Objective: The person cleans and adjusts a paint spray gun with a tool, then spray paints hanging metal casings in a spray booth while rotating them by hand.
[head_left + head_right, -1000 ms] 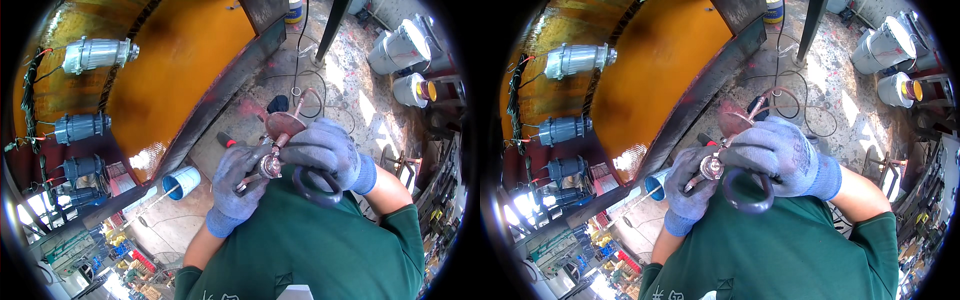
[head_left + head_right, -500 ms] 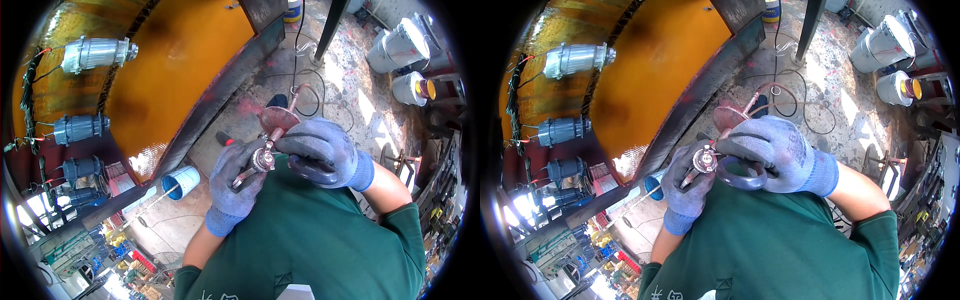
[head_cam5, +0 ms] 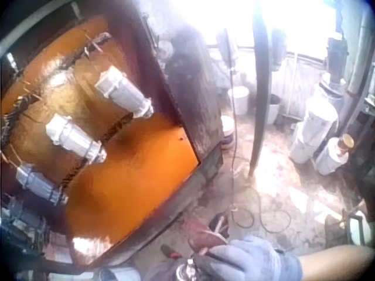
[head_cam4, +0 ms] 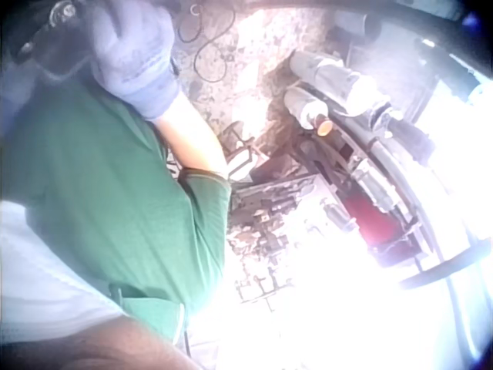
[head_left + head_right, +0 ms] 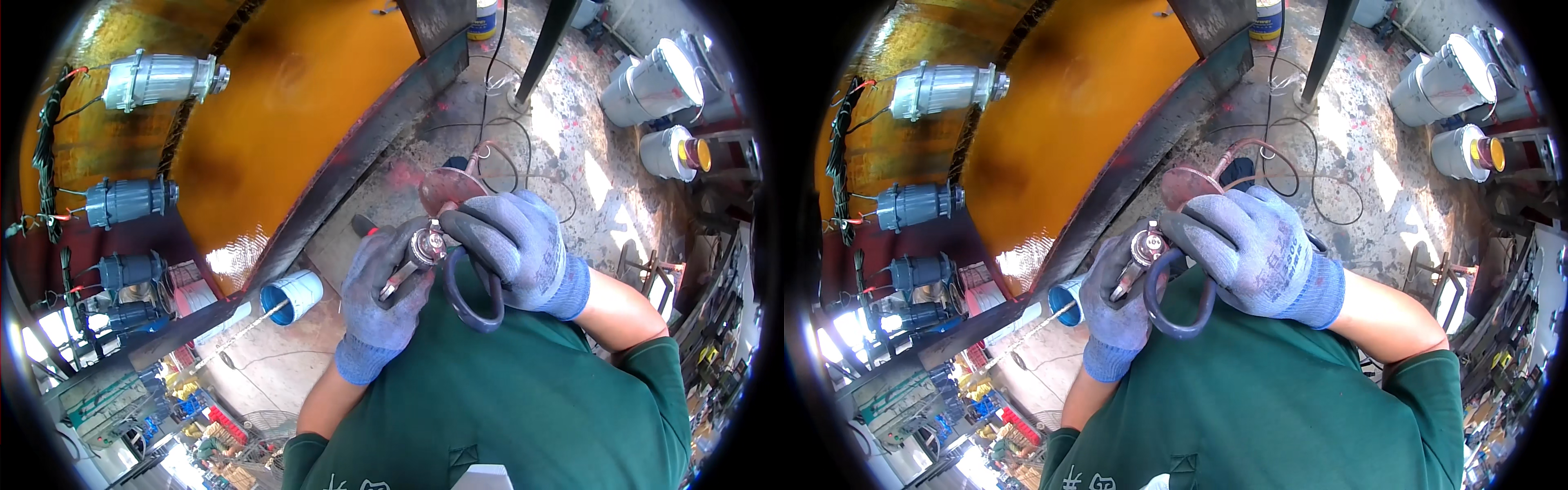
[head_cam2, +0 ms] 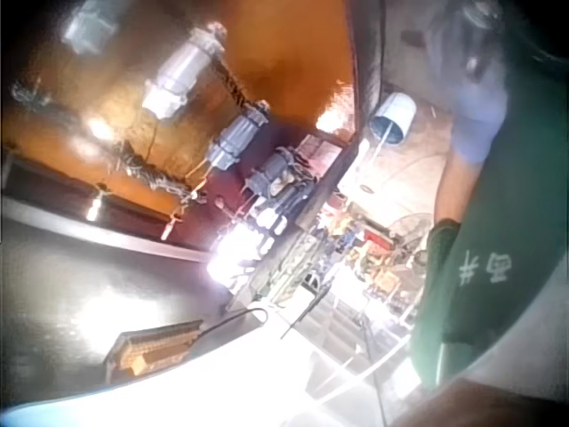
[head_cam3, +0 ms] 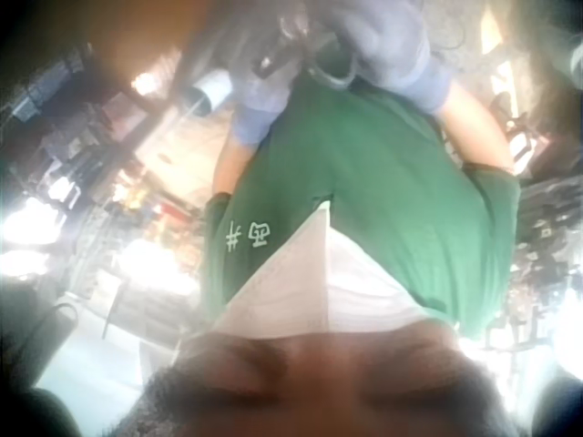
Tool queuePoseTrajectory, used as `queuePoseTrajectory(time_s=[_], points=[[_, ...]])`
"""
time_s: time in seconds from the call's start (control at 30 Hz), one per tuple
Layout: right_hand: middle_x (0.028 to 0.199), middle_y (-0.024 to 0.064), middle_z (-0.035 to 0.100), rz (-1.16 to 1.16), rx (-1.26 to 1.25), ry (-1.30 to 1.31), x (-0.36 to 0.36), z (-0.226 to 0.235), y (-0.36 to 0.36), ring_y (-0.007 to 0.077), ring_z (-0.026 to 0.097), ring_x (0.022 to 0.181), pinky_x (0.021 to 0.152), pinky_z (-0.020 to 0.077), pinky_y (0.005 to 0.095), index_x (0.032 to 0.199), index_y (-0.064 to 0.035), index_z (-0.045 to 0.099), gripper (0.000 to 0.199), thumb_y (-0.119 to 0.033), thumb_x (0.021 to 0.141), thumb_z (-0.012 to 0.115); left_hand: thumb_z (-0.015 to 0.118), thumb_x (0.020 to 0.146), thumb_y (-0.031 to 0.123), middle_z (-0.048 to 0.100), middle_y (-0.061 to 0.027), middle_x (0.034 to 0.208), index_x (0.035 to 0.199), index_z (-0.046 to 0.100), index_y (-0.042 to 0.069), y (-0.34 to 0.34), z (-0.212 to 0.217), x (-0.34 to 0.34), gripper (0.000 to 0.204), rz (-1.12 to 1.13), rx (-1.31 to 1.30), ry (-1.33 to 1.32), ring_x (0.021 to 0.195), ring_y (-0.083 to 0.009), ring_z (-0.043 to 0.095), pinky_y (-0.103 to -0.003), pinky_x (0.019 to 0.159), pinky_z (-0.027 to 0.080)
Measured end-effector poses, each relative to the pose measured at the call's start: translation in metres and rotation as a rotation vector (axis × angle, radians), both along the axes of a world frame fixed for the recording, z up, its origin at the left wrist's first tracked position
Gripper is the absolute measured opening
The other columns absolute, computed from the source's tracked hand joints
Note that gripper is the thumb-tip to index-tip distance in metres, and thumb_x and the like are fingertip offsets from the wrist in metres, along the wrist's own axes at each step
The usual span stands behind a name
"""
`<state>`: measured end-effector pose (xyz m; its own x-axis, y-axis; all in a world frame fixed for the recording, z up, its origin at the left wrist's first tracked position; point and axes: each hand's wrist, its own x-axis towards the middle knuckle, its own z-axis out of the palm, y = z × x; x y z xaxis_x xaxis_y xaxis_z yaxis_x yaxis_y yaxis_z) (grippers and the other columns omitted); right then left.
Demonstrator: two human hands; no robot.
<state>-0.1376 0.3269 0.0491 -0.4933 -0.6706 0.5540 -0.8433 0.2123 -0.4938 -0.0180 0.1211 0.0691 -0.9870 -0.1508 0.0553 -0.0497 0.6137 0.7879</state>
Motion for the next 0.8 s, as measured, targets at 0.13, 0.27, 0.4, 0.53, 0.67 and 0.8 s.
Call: queuePoseTrajectory(time_s=[0.13, 0.27, 0.4, 0.53, 0.67, 0.8], points=[[0.112, 0.0157, 0.068, -0.148, -0.084, -0.143, -0.021, -0.005, -0.007, 0.0376, 0.069, 0.090, 0.074, 0.0562, 0.0445, 0.132, -0.0015, 0.066, 0.057, -0.001, 0.076, 0.073, 0.083, 0.084, 0.009, 0.073, -0.0176, 0.124, 0.133, 0.072, 0.005, -0.002, -0.004, 0.003, 0.050, 0.026, 0.088, -0.006, 0.119, -0.0407, 0.068, -0.050, 0.114, 0.048], [0.120, 0.0168, 0.064, -0.102, -0.300, -0.500, -0.037, -0.015, 0.010, 0.0263, 0.069, 0.110, 0.095, 0.0562, 0.0404, 0.122, 0.0029, 0.060, 0.030, 0.016, 0.095, 0.058, 0.083, 0.082, 0.006, 0.073, -0.0165, 0.125, 0.132, 0.073, 0.004, -0.008, -0.013, 0.002, 0.051, -0.030, 0.011, 0.095, 0.119, -0.0389, 0.068, -0.050, 0.113, 0.048], [0.109, 0.0129, 0.062, 0.189, -0.298, -0.954, -0.032, 0.005, 0.028, 0.0226, 0.061, 0.106, 0.090, 0.0472, 0.0370, 0.109, -0.0006, 0.062, 0.022, 0.008, 0.089, 0.066, 0.084, 0.077, 0.005, 0.073, -0.0153, 0.123, 0.133, 0.073, 0.005, -0.015, -0.011, -0.006, 0.057, -0.102, -0.042, 0.211, 0.116, -0.0388, 0.067, -0.050, 0.109, 0.050], [0.100, 0.0143, 0.072, 0.416, -0.268, -0.719, -0.043, 0.011, 0.025, 0.0310, 0.068, 0.091, 0.082, 0.0540, 0.0426, 0.109, -0.0018, 0.073, 0.022, -0.001, 0.088, 0.078, 0.082, 0.081, 0.018, 0.074, -0.0176, 0.114, 0.123, 0.076, 0.000, -0.021, -0.014, -0.013, 0.047, -0.118, -0.143, 0.289, 0.108, -0.0392, 0.069, -0.048, 0.098, 0.053], [0.097, 0.0116, 0.070, 0.346, -0.181, -0.709, -0.035, 0.017, 0.019, 0.0306, 0.071, 0.081, 0.071, 0.0554, 0.0391, 0.113, -0.0076, 0.078, 0.030, -0.005, 0.084, 0.079, 0.083, 0.081, 0.022, 0.074, -0.0174, 0.113, 0.122, 0.077, 0.001, -0.025, -0.020, -0.014, 0.046, -0.149, -0.215, 0.362, 0.106, -0.0398, 0.070, -0.049, 0.098, 0.053], [0.090, 0.0115, 0.066, 0.380, -0.162, -0.615, -0.032, 0.009, 0.015, 0.0346, 0.069, 0.077, 0.068, 0.0553, 0.0416, 0.113, -0.0094, 0.078, 0.034, -0.011, 0.079, 0.082, 0.077, 0.072, 0.017, 0.070, -0.0120, 0.119, 0.128, 0.079, 0.008, -0.019, -0.015, -0.010, 0.057, -0.153, -0.165, 0.334, 0.114, -0.0362, 0.065, -0.055, 0.108, 0.047]])
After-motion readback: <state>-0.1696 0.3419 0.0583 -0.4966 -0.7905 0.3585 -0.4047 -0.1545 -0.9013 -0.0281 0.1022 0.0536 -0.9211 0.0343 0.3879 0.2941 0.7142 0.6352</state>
